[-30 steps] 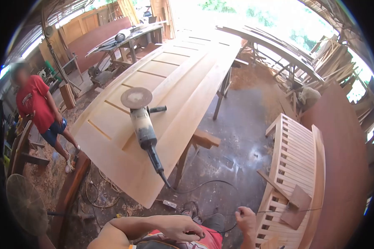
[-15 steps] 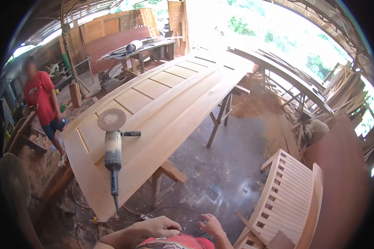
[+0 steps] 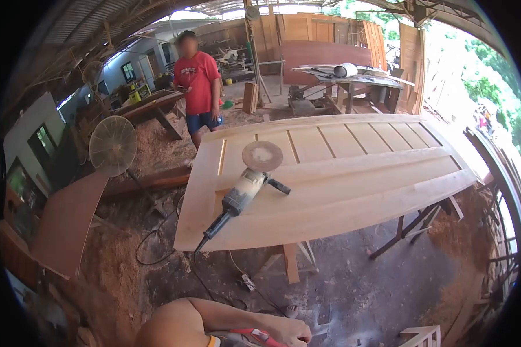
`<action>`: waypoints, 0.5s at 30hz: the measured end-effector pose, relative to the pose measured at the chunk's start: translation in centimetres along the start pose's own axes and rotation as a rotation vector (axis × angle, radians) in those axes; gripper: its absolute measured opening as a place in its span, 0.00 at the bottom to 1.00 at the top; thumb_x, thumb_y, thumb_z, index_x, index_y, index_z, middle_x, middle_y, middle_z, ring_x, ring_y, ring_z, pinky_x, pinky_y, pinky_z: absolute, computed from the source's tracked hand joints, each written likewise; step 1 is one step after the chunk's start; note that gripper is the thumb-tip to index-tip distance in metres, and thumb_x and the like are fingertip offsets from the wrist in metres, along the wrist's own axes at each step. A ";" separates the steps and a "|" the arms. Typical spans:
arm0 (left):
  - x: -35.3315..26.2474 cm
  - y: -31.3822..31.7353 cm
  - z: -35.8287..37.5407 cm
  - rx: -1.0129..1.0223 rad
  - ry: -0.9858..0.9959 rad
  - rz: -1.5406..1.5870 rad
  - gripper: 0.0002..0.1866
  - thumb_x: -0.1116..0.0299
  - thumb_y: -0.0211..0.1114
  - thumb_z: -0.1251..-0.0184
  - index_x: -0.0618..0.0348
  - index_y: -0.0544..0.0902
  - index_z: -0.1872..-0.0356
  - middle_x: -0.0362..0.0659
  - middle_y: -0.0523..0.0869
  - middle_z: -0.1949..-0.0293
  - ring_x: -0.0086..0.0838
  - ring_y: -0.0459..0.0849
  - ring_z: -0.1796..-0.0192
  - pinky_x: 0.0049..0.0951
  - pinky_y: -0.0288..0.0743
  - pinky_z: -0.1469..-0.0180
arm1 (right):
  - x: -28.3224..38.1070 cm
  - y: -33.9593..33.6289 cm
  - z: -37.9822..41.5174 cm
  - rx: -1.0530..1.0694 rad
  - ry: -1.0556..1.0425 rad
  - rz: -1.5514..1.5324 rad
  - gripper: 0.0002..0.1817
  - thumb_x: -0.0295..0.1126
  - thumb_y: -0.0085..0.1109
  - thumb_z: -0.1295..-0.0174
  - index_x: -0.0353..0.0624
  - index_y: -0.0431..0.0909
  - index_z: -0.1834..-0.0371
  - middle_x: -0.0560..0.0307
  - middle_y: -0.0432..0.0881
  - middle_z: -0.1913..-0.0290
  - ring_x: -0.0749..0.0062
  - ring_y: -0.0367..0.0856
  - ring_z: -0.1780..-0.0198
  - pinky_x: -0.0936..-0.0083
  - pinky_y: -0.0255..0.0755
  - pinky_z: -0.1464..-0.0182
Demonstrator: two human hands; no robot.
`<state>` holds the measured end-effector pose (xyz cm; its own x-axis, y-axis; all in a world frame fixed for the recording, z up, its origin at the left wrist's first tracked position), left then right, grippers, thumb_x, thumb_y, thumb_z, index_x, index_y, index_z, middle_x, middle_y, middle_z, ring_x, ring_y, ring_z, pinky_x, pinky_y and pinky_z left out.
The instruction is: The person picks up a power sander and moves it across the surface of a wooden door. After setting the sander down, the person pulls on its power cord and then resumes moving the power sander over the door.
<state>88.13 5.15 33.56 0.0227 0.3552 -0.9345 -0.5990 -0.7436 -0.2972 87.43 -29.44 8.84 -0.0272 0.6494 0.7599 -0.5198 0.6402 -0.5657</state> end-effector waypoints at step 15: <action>-1.0 -5.6 -15.2 0.029 -0.063 0.126 0.17 0.61 0.61 0.32 0.68 0.85 0.59 0.55 0.89 0.68 0.46 0.89 0.62 0.41 0.78 0.55 | 2.8 -12.5 -12.6 -0.065 0.279 -0.064 0.25 0.38 0.69 0.40 0.37 0.83 0.41 0.40 0.89 0.50 0.57 0.90 0.51 0.65 0.82 0.48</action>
Point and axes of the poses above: each hand's wrist, its own z-axis away from the middle knuckle, its own y-axis out of the palm, x = y × z, the point moved 1 cm from there along -z, towards the middle knuckle
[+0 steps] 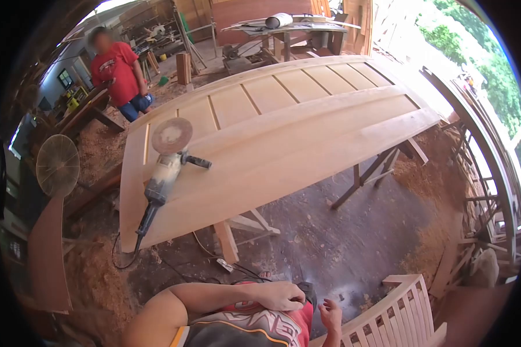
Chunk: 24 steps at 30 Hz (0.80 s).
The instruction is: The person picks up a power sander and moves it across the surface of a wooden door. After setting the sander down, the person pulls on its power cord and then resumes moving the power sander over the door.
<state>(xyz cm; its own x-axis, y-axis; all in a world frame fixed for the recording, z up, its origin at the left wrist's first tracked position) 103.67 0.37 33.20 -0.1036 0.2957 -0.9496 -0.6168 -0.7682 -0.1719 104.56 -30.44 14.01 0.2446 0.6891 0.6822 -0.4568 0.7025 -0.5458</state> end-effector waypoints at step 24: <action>-2.5 6.7 -49.5 -0.069 -0.104 -0.165 0.07 0.71 0.67 0.48 0.63 0.89 0.77 0.47 0.91 0.75 0.36 0.91 0.70 0.38 0.81 0.65 | -4.8 -33.8 -30.8 0.350 -0.314 0.113 0.23 0.38 0.67 0.41 0.34 0.83 0.46 0.50 0.89 0.55 0.70 0.87 0.54 0.69 0.80 0.50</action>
Point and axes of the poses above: each hand's wrist, its own z-axis away from the middle knuckle, its own y-axis out of the palm, x = y × z, the point moved 1 cm from there along -z, towards the middle knuckle
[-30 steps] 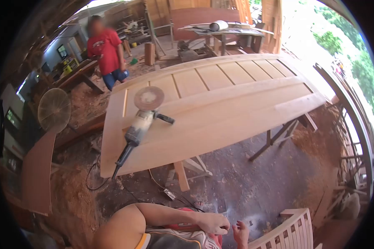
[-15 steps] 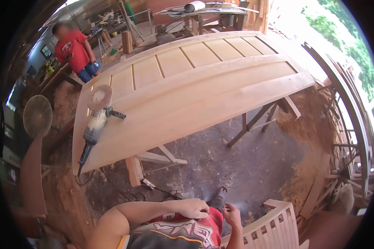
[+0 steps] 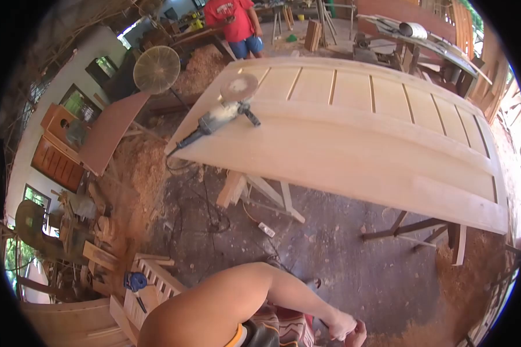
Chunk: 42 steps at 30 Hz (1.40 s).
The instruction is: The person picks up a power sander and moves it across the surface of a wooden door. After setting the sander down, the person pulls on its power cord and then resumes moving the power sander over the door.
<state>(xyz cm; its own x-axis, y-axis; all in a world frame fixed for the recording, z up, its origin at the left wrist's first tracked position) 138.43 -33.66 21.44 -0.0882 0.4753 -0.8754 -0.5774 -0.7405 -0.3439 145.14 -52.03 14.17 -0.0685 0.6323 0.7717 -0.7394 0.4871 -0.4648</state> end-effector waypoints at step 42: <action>29.7 4.0 37.0 -1.708 -1.128 0.544 0.15 0.60 0.67 0.32 0.60 0.85 0.53 0.55 0.90 0.56 0.47 0.89 0.50 0.43 0.81 0.46 | 28.5 7.3 -20.3 0.023 -0.457 0.233 0.18 0.30 0.69 0.42 0.38 0.85 0.48 0.45 0.89 0.53 0.56 0.89 0.53 0.64 0.81 0.53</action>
Point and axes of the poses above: each hand's wrist, its own z-axis away from the middle knuckle, its own y-axis out of the palm, x = y × z, the point moved 1 cm from there along -z, towards the middle knuckle
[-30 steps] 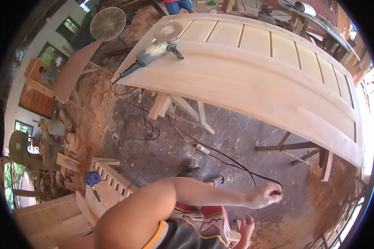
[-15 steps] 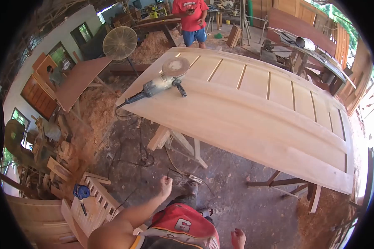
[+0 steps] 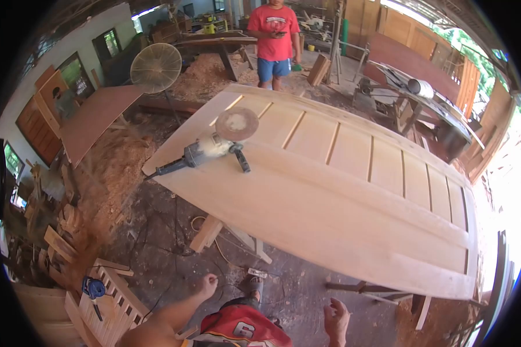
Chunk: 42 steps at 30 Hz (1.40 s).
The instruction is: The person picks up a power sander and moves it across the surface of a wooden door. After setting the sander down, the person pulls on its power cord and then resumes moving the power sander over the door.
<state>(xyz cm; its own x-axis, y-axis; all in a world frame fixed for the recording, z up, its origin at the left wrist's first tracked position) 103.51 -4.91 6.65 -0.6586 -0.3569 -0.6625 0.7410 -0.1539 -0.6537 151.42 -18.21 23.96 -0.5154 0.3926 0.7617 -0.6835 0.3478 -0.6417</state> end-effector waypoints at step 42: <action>-43.4 -16.4 -1.5 0.800 1.191 1.120 0.09 0.68 0.68 0.30 0.61 0.84 0.70 0.43 0.84 0.71 0.26 0.82 0.70 0.29 0.74 0.68 | 6.9 6.7 -20.6 -0.511 0.086 0.513 0.23 0.40 0.67 0.40 0.46 0.78 0.43 0.43 0.72 0.34 0.41 0.65 0.31 0.46 0.60 0.29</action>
<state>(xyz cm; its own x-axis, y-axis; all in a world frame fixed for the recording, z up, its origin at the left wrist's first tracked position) 119.77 14.49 45.59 0.6722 0.1287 -0.7291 0.4914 -0.8142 0.3093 153.92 4.41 23.06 -0.6496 0.6708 0.3580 -0.0298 0.4480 -0.8935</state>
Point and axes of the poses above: each hand's wrist, its own z-axis away from the middle knuckle, its own y-axis out of the palm, x = y × z, the point moved 1 cm from there along -z, towards the middle knuckle
